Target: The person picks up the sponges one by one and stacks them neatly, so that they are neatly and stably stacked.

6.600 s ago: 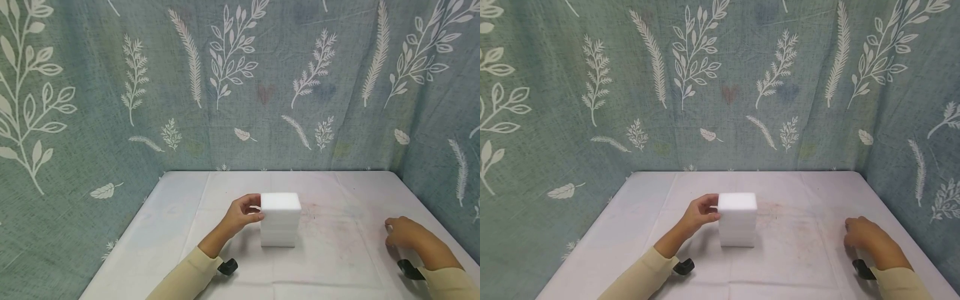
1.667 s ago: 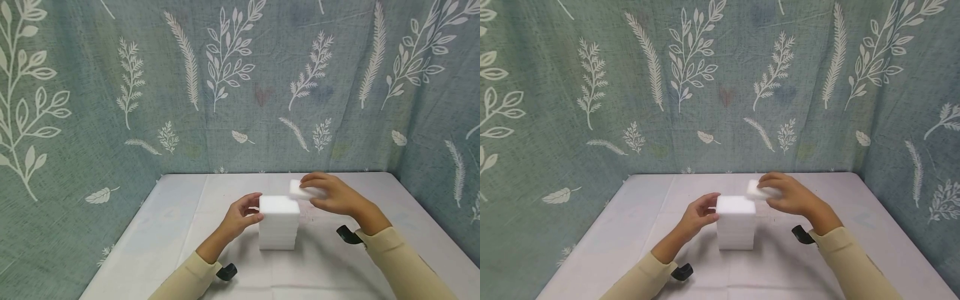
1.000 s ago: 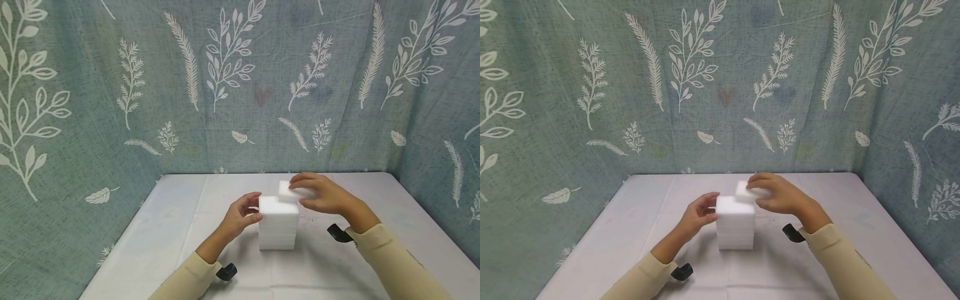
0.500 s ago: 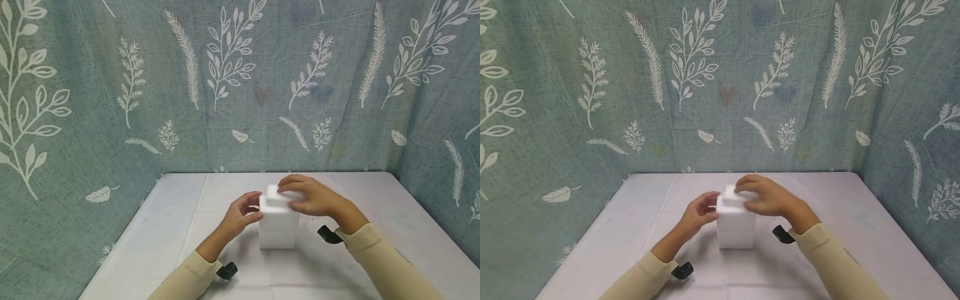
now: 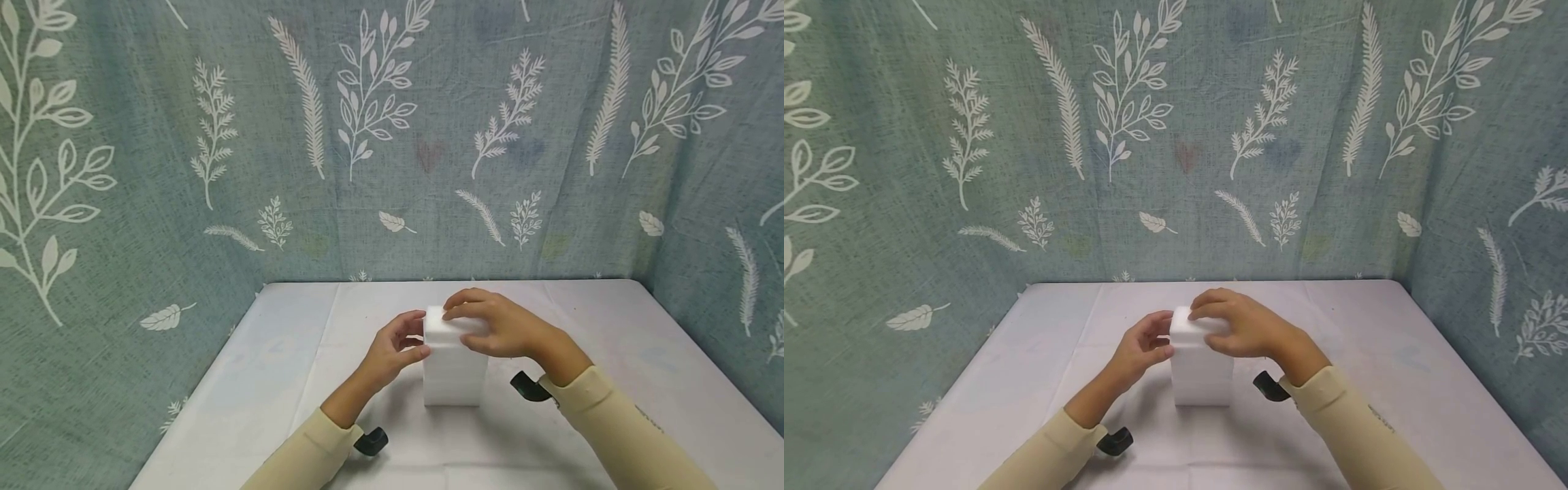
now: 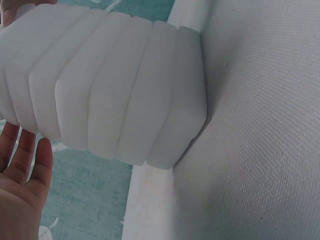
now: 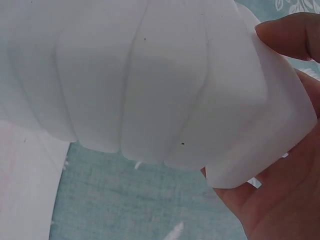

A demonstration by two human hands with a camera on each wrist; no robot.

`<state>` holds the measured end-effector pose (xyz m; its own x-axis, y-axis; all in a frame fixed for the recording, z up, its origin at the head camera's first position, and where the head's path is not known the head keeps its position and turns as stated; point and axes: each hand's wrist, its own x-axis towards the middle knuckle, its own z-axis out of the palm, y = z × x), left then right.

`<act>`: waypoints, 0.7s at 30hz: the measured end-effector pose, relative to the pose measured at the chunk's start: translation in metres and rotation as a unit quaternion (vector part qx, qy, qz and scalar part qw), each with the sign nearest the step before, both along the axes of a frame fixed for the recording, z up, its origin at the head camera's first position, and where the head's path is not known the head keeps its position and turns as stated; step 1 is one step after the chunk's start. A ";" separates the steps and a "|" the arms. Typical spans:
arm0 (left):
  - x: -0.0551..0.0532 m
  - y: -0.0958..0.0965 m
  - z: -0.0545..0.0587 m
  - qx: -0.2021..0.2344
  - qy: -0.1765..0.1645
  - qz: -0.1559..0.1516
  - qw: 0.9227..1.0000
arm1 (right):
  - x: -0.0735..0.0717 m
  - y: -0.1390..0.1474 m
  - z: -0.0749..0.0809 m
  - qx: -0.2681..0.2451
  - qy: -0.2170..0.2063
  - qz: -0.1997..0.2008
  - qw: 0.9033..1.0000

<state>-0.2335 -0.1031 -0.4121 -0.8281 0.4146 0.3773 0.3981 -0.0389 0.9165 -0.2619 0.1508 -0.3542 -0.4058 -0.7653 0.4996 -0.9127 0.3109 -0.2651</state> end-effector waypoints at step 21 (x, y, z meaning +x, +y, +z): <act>0.000 0.001 0.000 -0.010 0.005 0.004 1.000 | 0.007 -0.002 -0.001 -0.012 -0.005 0.006 1.000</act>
<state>-0.2333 -0.1023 -0.4118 -0.8282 0.4155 0.3761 0.4066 -0.0166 0.9135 -0.2553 0.1487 -0.3551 -0.4023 -0.7576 0.5140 -0.9134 0.2938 -0.2817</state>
